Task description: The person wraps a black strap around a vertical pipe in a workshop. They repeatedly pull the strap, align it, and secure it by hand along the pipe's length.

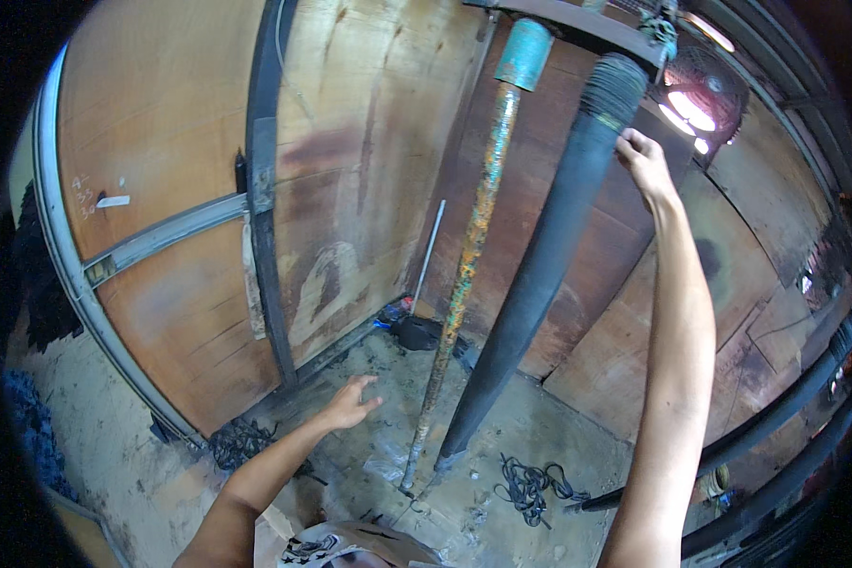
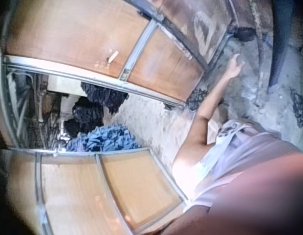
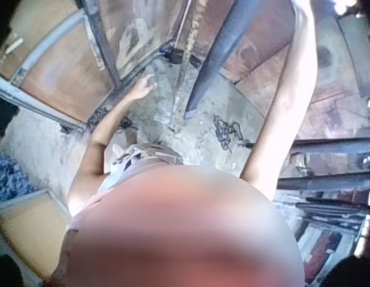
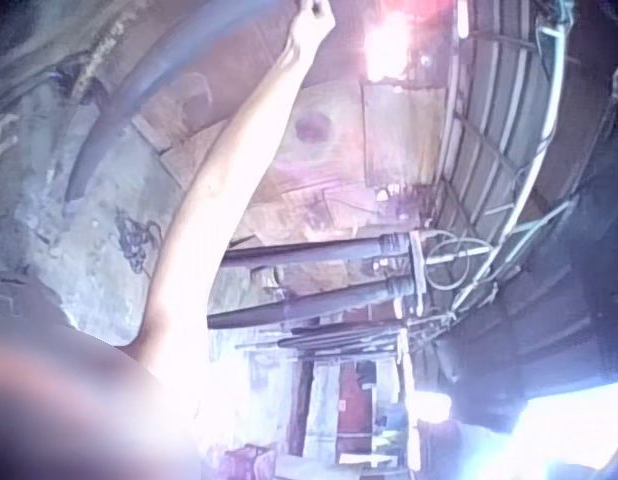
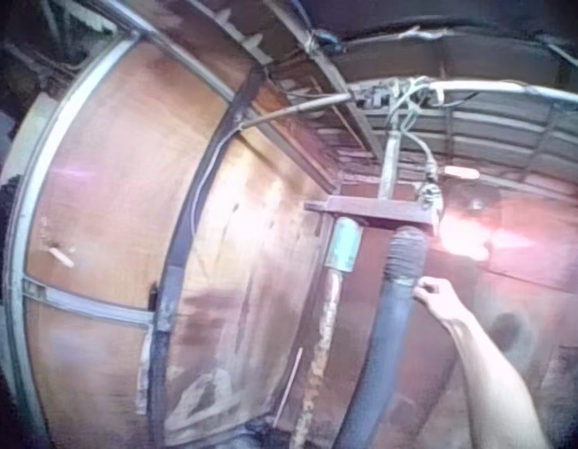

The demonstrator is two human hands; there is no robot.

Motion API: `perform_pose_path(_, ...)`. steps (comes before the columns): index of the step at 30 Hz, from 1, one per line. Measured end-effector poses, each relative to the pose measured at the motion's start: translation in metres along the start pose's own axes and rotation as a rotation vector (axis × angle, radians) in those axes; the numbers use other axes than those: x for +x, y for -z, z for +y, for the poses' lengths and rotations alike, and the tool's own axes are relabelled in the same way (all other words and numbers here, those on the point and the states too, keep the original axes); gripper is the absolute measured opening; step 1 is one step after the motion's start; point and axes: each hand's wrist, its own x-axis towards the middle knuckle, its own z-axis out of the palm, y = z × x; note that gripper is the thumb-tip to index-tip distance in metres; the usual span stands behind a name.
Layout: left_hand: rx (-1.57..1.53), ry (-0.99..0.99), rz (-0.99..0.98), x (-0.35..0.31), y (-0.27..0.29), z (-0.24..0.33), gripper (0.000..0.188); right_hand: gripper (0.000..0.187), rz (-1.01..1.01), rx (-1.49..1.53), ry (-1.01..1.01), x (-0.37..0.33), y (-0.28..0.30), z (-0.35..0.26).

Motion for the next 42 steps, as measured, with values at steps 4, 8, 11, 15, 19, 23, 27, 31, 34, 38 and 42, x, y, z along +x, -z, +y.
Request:
perform_pose_path(4,-0.03,0.075,-0.018,-0.034,0.003,-0.046,0.059,0.019,0.014,-0.182,0.158,-0.021,0.002,-0.006)
perform_pose_path(8,-0.05,0.155,0.068,-0.088,-0.002,-0.105,0.059,0.025,0.115,-0.174,0.19,-0.037,0.002,-0.008)
perform_pose_path(11,-0.152,0.335,-0.074,-0.129,-0.003,-0.156,0.055,0.026,0.161,-0.201,0.116,-0.045,0.005,-0.015)
perform_pose_path(15,-0.261,0.395,0.104,-0.178,-0.025,-0.203,0.051,0.022,0.209,-0.496,0.248,-0.074,0.006,-0.038)
perform_pose_path(19,-0.412,0.451,0.172,-0.202,-0.043,-0.214,0.048,0.021,0.126,-0.358,0.133,-0.112,0.007,-0.075)
perform_pose_path(23,-0.319,0.523,-0.055,-0.18,-0.043,-0.184,0.055,0.019,0.145,-0.656,0.277,-0.112,-0.027,-0.099)
perform_pose_path(27,-0.307,0.326,-0.058,-0.112,-0.037,-0.12,0.055,0.018,0.142,-1.077,0.324,-0.098,-0.084,-0.101)
perform_pose_path(31,-0.316,0.129,-0.082,-0.052,-0.044,-0.052,0.054,0.014,0.157,-1.409,0.365,-0.075,-0.127,-0.094)
perform_pose_path(34,-0.36,0.009,-0.142,-0.041,-0.058,-0.022,0.054,0.008,0.252,-1.354,0.485,-0.074,-0.125,-0.094)
perform_pose_path(38,-0.405,0.034,-0.221,-0.067,-0.072,-0.029,0.054,0.022,0.427,-0.94,0.426,-0.084,-0.095,-0.094)
perform_pose_path(42,-0.372,0.199,-0.323,-0.09,-0.074,-0.053,0.055,0.022,0.576,-0.633,0.365,-0.071,-0.051,-0.077)
